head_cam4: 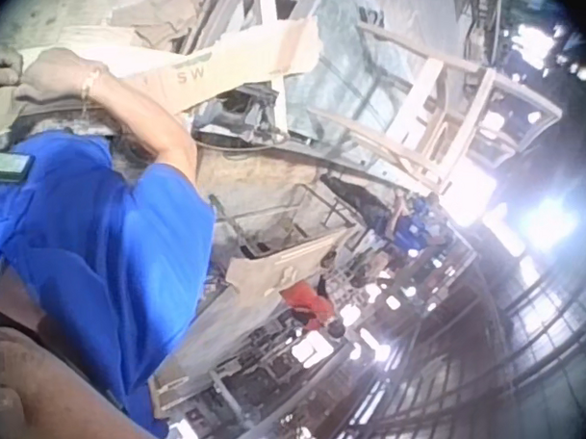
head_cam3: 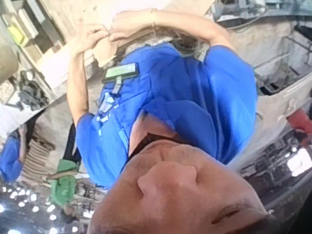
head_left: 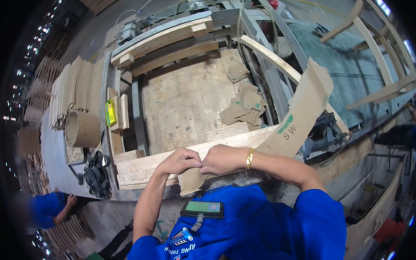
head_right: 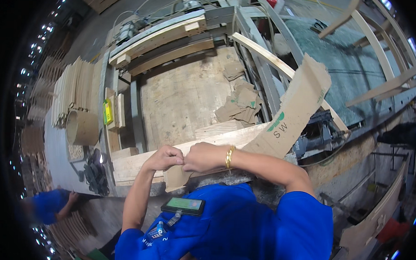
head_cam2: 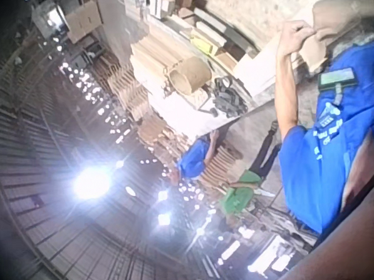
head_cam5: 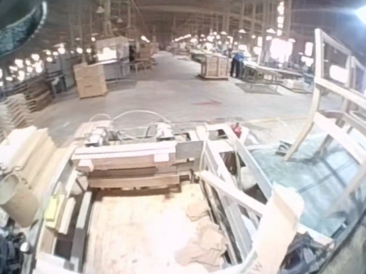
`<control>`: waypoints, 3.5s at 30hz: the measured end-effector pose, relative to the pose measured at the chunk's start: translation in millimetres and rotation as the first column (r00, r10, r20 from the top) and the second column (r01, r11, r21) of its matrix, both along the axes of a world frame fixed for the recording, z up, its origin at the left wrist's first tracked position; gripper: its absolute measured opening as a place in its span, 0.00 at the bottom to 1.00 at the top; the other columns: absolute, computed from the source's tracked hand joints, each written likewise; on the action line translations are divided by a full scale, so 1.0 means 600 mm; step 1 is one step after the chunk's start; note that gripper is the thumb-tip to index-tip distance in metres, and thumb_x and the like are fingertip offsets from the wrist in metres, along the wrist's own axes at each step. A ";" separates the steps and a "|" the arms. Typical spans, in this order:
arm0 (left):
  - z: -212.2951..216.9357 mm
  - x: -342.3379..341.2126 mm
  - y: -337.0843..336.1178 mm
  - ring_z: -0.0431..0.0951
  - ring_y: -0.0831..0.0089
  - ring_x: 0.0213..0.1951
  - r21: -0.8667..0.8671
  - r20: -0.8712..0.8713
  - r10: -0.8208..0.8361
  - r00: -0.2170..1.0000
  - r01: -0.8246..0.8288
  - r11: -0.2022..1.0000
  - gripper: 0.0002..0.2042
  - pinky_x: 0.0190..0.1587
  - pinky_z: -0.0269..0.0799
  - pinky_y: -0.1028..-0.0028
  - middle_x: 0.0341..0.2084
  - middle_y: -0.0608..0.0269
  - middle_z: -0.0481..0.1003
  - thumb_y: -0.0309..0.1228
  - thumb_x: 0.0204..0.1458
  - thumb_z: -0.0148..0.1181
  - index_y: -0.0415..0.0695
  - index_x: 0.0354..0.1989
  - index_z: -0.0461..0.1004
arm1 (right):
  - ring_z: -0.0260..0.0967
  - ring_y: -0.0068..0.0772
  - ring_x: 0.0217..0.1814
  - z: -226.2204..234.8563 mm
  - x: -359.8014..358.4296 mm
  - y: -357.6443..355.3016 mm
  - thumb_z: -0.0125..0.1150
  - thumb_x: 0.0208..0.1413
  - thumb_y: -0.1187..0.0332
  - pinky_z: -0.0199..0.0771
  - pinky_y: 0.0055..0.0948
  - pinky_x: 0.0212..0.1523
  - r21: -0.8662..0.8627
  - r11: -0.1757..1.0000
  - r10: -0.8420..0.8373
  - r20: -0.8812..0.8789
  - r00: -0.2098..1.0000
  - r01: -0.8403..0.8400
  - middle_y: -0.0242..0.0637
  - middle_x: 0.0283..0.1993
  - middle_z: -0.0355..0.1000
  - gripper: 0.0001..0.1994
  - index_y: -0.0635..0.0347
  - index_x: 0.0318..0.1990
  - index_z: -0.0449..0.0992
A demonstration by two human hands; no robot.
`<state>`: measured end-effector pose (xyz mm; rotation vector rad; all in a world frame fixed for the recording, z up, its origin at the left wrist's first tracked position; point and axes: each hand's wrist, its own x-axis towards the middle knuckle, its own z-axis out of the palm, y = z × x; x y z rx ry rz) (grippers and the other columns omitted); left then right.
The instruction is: The person repeatedly tears pieces of cardboard by hand into smaller strips and fragments. They hold the cardboard with both hands and rip it apart over a workbench, occasionally dropping the pieces onto the surface.
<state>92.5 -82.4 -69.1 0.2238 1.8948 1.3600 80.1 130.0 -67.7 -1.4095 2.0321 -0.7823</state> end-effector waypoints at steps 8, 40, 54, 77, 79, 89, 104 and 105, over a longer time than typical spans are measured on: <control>-0.126 -0.044 -0.038 0.69 0.79 0.27 0.000 -0.366 0.711 0.600 -0.764 0.645 0.08 0.32 0.66 0.76 0.22 0.66 0.72 0.29 0.55 0.51 0.39 0.30 0.73 | 0.72 0.29 0.36 -0.051 -0.007 0.111 0.57 0.53 0.64 0.71 0.25 0.37 -0.396 0.617 -0.543 0.410 0.733 0.680 0.37 0.33 0.74 0.12 0.62 0.40 0.73; -0.124 0.070 0.317 0.76 0.64 0.40 -0.010 -0.418 -0.094 0.904 0.099 0.995 0.14 0.43 0.71 0.70 0.39 0.50 0.74 0.29 0.51 0.55 0.36 0.45 0.71 | 0.76 0.36 0.33 -0.148 0.225 0.305 0.62 0.44 0.62 0.72 0.29 0.38 0.162 -0.540 -0.810 0.166 -0.562 0.826 0.45 0.31 0.76 0.20 0.66 0.43 0.74; 0.136 -0.019 0.244 0.59 0.59 0.60 -0.134 -0.991 -0.133 -0.029 0.041 0.990 0.29 0.62 0.43 0.50 0.51 0.53 0.67 0.39 0.41 0.64 0.43 0.53 0.65 | 0.71 0.51 0.32 0.144 0.013 0.223 0.55 0.44 0.70 0.70 0.47 0.31 0.096 0.805 -0.474 -0.490 0.732 0.586 0.47 0.25 0.71 0.08 0.60 0.33 0.73; 0.214 -0.130 0.076 0.75 0.56 0.27 -0.211 -0.909 -0.130 0.395 -0.170 0.962 0.16 0.31 0.67 0.62 0.23 0.48 0.74 0.40 0.57 0.45 0.41 0.31 0.76 | 0.72 0.50 0.30 0.249 -0.095 0.047 0.51 0.54 0.60 0.72 0.41 0.31 0.045 0.972 -0.185 -0.468 0.864 0.232 0.48 0.25 0.73 0.13 0.58 0.35 0.77; 0.161 -0.181 0.008 0.76 0.54 0.30 -0.006 -0.968 0.091 0.233 -0.384 0.923 0.17 0.33 0.68 0.60 0.27 0.48 0.75 0.40 0.57 0.43 0.42 0.32 0.76 | 0.68 0.41 0.18 0.261 -0.042 0.034 0.51 0.53 0.65 0.68 0.40 0.22 -0.013 0.977 -0.164 -0.687 0.708 0.213 0.42 0.17 0.67 0.09 0.59 0.26 0.72; 0.239 -0.072 0.025 0.77 0.57 0.26 -0.760 -0.650 -0.536 0.538 -0.465 0.455 0.14 0.28 0.73 0.61 0.19 0.50 0.74 0.36 0.56 0.46 0.44 0.28 0.77 | 0.70 0.20 0.37 0.139 -0.047 0.181 0.53 0.55 0.67 0.70 0.22 0.39 -0.320 0.269 -0.485 0.770 0.415 0.908 0.35 0.38 0.73 0.12 0.69 0.39 0.74; 0.215 -0.071 0.106 0.70 0.57 0.16 -0.312 -0.949 -0.278 0.149 -0.583 0.750 0.17 0.19 0.64 0.64 0.11 0.53 0.66 0.40 0.57 0.48 0.44 0.19 0.66 | 0.69 0.27 0.48 -0.115 -0.147 0.243 0.60 0.51 0.65 0.71 0.27 0.45 -0.101 -0.227 -0.968 0.129 -0.214 0.969 0.44 0.47 0.71 0.24 0.71 0.53 0.66; 0.218 -0.078 0.101 0.70 0.57 0.16 -0.252 -0.962 -0.264 0.071 -0.606 0.754 0.17 0.19 0.63 0.64 0.11 0.53 0.66 0.40 0.57 0.49 0.44 0.19 0.66 | 0.69 0.27 0.47 -0.101 -0.156 0.217 0.61 0.51 0.64 0.71 0.27 0.44 -0.182 -0.185 -0.930 0.351 -0.112 0.966 0.44 0.47 0.71 0.25 0.71 0.53 0.65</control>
